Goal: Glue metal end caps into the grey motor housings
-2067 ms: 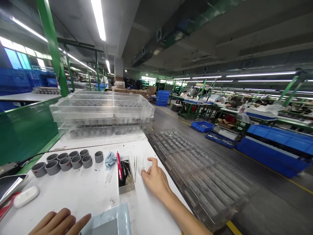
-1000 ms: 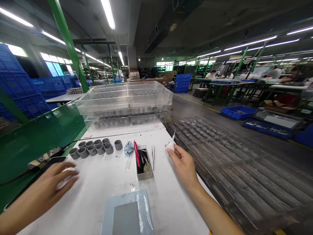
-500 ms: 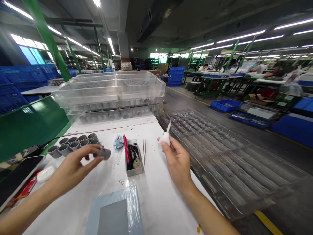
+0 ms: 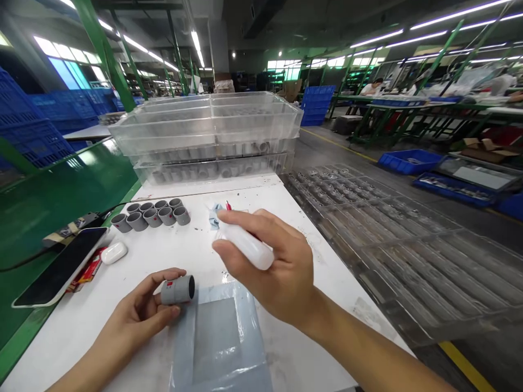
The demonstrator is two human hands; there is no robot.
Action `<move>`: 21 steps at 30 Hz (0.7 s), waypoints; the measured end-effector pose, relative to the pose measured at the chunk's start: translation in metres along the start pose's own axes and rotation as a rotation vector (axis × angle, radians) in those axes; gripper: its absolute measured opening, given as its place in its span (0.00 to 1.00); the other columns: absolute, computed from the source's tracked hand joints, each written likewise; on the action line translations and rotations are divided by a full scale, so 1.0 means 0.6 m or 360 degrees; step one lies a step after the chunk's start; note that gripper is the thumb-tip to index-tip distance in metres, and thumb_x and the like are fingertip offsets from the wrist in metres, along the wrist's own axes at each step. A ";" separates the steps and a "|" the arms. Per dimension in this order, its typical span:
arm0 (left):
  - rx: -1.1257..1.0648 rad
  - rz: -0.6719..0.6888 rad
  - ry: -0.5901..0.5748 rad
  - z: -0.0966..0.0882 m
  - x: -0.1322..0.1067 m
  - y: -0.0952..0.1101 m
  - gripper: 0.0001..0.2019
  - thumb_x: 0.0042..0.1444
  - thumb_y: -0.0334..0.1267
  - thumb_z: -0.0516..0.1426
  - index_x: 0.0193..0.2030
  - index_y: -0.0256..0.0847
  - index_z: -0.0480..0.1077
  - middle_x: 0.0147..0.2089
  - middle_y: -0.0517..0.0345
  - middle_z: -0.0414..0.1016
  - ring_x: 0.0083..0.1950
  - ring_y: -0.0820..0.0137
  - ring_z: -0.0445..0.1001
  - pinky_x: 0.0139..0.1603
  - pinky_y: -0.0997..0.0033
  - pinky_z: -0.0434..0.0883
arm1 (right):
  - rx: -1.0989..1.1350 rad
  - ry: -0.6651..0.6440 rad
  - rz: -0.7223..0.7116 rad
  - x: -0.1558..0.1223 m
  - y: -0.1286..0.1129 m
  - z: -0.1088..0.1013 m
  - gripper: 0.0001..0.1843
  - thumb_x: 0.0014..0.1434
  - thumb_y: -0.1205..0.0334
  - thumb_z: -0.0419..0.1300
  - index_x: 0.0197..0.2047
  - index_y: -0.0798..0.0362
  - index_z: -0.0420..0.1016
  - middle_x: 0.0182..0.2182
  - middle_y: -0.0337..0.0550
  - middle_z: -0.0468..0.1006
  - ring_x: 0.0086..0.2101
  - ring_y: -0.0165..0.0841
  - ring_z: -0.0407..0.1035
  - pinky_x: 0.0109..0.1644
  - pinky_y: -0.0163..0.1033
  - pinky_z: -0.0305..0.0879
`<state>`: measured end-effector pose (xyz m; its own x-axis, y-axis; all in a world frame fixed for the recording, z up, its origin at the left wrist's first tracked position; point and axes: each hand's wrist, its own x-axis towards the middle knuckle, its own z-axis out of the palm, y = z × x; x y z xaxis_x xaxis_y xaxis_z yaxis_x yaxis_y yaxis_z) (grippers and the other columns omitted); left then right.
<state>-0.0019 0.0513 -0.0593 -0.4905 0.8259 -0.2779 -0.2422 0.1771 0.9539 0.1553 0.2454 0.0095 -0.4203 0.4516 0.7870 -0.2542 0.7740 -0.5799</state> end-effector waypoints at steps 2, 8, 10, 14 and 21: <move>-0.0004 -0.0032 -0.0031 -0.003 -0.001 -0.001 0.25 0.55 0.44 0.69 0.56 0.46 0.66 0.36 0.59 0.80 0.38 0.68 0.74 0.34 0.76 0.66 | 0.0143 0.0029 0.0020 0.003 -0.005 0.020 0.09 0.61 0.62 0.69 0.46 0.45 0.82 0.32 0.38 0.82 0.26 0.30 0.73 0.28 0.37 0.72; 0.0232 0.0050 0.0001 -0.013 -0.007 0.003 0.20 0.61 0.55 0.62 0.55 0.49 0.72 0.40 0.58 0.78 0.38 0.66 0.71 0.42 0.69 0.69 | 0.0580 0.0031 0.0055 -0.032 0.018 0.053 0.10 0.68 0.56 0.61 0.37 0.52 0.79 0.26 0.41 0.76 0.25 0.32 0.69 0.27 0.40 0.66; 0.0305 0.0026 -0.0035 -0.013 -0.008 0.005 0.19 0.61 0.55 0.61 0.52 0.48 0.75 0.40 0.56 0.78 0.39 0.64 0.72 0.44 0.68 0.69 | 0.0581 -0.0064 0.0102 -0.043 0.023 0.055 0.13 0.68 0.55 0.60 0.36 0.54 0.80 0.23 0.40 0.73 0.23 0.31 0.66 0.26 0.39 0.64; 0.0293 0.0015 -0.0018 -0.014 -0.009 0.003 0.17 0.63 0.54 0.60 0.55 0.51 0.74 0.45 0.57 0.78 0.39 0.65 0.72 0.45 0.68 0.70 | 0.0569 -0.0158 0.0091 -0.052 0.021 0.064 0.18 0.70 0.55 0.58 0.31 0.55 0.77 0.18 0.36 0.67 0.20 0.27 0.62 0.25 0.36 0.60; 0.0198 0.0184 -0.0092 -0.021 -0.009 -0.007 0.07 0.61 0.43 0.64 0.45 0.50 0.81 0.61 0.55 0.73 0.63 0.56 0.68 0.54 0.71 0.70 | 0.0441 -0.0370 0.0238 -0.064 0.018 0.082 0.18 0.70 0.56 0.56 0.30 0.55 0.75 0.20 0.38 0.68 0.22 0.28 0.64 0.25 0.36 0.59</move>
<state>-0.0089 0.0395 -0.0631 -0.4591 0.8735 -0.1618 -0.0797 0.1409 0.9868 0.1263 0.2143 -0.0373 -0.6485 0.4130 0.6395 -0.3877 0.5438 -0.7443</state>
